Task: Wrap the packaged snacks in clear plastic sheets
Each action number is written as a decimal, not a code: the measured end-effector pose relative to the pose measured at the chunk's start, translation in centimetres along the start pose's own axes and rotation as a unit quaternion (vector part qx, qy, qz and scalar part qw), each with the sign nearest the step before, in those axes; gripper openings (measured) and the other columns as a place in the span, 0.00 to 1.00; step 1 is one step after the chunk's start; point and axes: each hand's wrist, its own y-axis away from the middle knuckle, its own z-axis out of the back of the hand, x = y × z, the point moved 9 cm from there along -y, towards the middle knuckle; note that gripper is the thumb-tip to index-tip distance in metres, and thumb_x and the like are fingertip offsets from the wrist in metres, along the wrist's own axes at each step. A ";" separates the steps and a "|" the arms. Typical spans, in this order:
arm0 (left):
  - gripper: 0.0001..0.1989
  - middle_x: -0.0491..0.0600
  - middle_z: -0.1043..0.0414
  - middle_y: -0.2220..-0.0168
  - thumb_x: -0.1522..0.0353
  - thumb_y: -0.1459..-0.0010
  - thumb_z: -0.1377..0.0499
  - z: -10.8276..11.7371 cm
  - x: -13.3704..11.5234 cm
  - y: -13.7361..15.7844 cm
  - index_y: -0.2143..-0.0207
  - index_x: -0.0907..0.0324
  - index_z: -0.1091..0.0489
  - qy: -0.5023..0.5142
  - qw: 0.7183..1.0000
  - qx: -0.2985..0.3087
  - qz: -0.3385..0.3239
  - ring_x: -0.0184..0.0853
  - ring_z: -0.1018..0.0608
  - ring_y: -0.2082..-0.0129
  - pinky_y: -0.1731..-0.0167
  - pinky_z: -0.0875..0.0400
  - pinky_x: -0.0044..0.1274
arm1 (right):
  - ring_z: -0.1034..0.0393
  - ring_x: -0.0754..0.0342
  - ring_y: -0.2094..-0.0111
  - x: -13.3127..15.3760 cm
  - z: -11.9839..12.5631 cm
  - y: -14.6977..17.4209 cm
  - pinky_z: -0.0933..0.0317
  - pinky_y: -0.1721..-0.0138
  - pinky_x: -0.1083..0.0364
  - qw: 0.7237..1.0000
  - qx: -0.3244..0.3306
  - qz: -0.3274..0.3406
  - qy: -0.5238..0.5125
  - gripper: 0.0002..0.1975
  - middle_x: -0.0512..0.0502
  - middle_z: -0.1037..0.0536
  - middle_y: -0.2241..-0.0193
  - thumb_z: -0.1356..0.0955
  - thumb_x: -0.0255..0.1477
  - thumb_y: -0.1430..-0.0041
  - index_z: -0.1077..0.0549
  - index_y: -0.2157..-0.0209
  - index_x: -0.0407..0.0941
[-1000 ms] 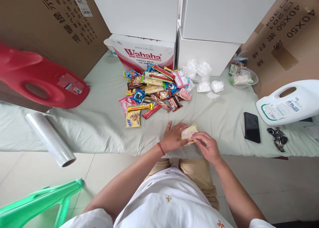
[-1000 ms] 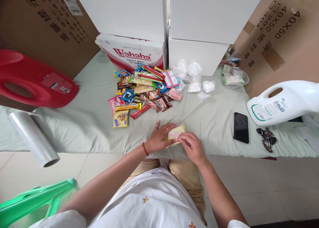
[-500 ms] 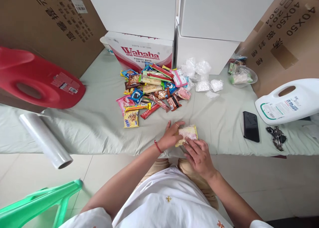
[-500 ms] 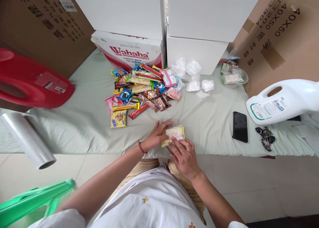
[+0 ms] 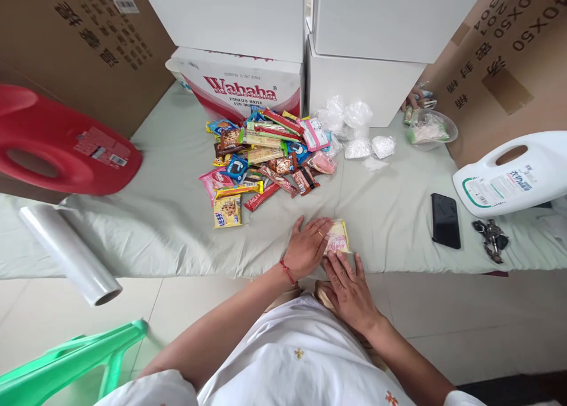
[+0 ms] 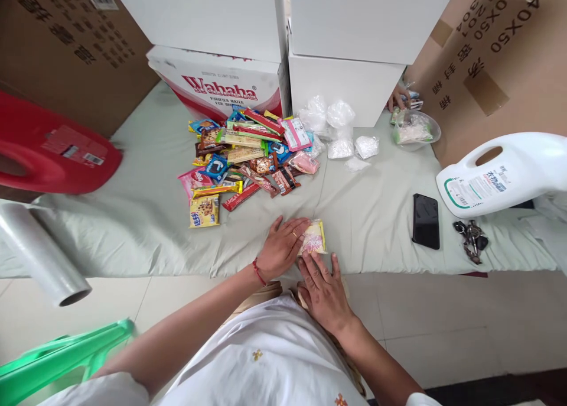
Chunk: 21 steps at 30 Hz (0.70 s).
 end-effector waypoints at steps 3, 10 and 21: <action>0.27 0.56 0.32 0.37 0.54 0.30 0.53 0.1 0.0 0.0 0.34 0.55 0.39 -0.022 1.000 -0.008 0.010 0.45 0.32 0.37 0.31 0.57 0.45 | 0.39 0.44 0.33 -0.1 -0.5 0.7 0.61 0.28 0.34 1.000 0.006 -0.002 -0.011 0.32 0.39 0.34 0.34 0.36 0.26 0.31 0.46 0.28 0.47; 0.33 0.59 0.30 0.42 0.45 0.36 0.47 -0.1 0.0 -0.4 0.38 0.56 0.36 -0.025 1.000 0.010 -0.011 0.50 0.33 0.38 0.32 0.55 0.48 | 0.22 0.50 0.53 -3.8 4.3 -1.2 0.31 0.43 0.44 0.970 -0.001 -0.050 -0.238 0.14 0.47 0.16 0.57 0.36 0.29 0.29 0.24 0.47 0.52; 0.41 0.64 0.40 0.34 0.57 0.48 0.32 -1.2 0.7 -0.8 0.36 0.62 0.41 -0.016 0.998 0.068 -0.008 0.56 0.49 0.28 0.30 0.59 0.51 | 0.37 0.43 0.36 -6.6 2.7 -8.2 0.38 0.37 0.38 0.980 0.086 0.062 -0.169 0.25 0.37 0.31 0.36 0.35 0.35 0.29 0.36 0.34 0.48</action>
